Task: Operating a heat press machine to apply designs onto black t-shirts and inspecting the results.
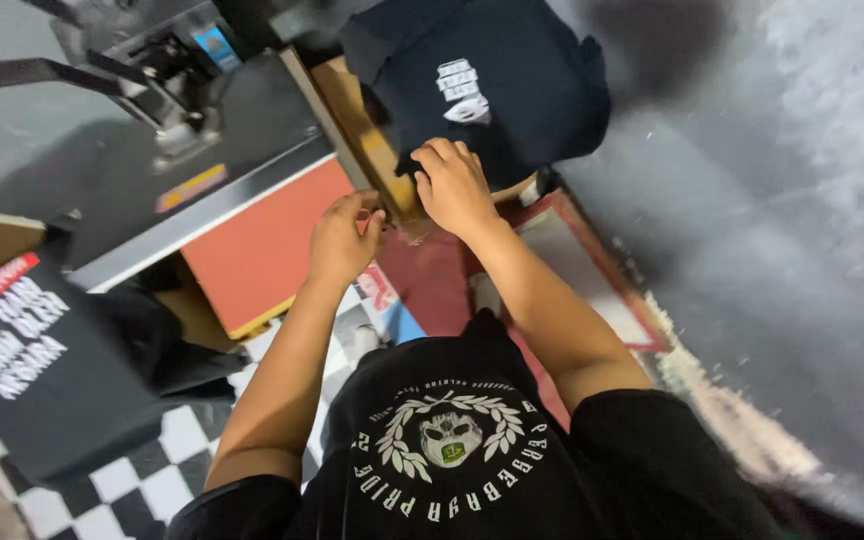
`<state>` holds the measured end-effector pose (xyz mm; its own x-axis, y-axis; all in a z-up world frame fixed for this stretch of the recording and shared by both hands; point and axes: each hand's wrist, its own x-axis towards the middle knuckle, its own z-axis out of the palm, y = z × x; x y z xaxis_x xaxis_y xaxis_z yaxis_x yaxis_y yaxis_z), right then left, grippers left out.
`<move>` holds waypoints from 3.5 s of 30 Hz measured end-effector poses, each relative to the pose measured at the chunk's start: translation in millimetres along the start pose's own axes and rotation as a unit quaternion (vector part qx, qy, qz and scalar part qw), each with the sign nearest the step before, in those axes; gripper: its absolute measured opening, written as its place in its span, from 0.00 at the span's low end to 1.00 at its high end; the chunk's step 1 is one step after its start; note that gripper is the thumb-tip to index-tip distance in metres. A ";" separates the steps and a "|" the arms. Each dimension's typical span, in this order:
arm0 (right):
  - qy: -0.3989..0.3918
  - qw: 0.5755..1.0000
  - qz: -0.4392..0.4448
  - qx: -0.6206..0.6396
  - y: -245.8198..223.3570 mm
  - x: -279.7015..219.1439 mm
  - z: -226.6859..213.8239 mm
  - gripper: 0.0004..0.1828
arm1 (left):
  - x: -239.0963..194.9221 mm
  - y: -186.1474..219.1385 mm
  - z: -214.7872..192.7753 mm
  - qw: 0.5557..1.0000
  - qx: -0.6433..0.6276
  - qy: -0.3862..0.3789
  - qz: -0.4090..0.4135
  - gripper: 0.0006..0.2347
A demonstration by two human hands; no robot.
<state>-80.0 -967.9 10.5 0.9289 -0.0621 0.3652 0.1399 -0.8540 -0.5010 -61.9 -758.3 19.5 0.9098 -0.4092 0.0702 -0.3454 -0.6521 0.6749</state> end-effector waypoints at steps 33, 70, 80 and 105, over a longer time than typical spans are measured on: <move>-0.132 0.982 -0.042 0.127 220.3 -7.1 28.8 0.03 | 90.7 19.1 251.3 0.987 0.146 0.059 -0.040 0.08; -0.143 0.942 -0.094 0.288 201.4 10.5 -29.3 0.23 | 106.8 59.9 171.0 0.987 -0.162 0.020 -0.013 0.10; 0.021 0.993 0.053 0.102 245.7 3.1 -11.7 0.18 | 106.2 116.8 142.7 0.985 -0.153 0.051 -0.065 0.14; 0.094 0.861 0.077 0.495 161.7 74.9 -104.1 0.16 | 147.2 94.1 131.4 0.947 -0.317 0.032 -0.033 0.28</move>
<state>-23.6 -1164.4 38.6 0.9037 -0.2975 0.3079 0.3294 0.0236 -0.9439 9.2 -963.8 -3.3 0.9438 -0.3276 0.0435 -0.0983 -0.1527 0.9834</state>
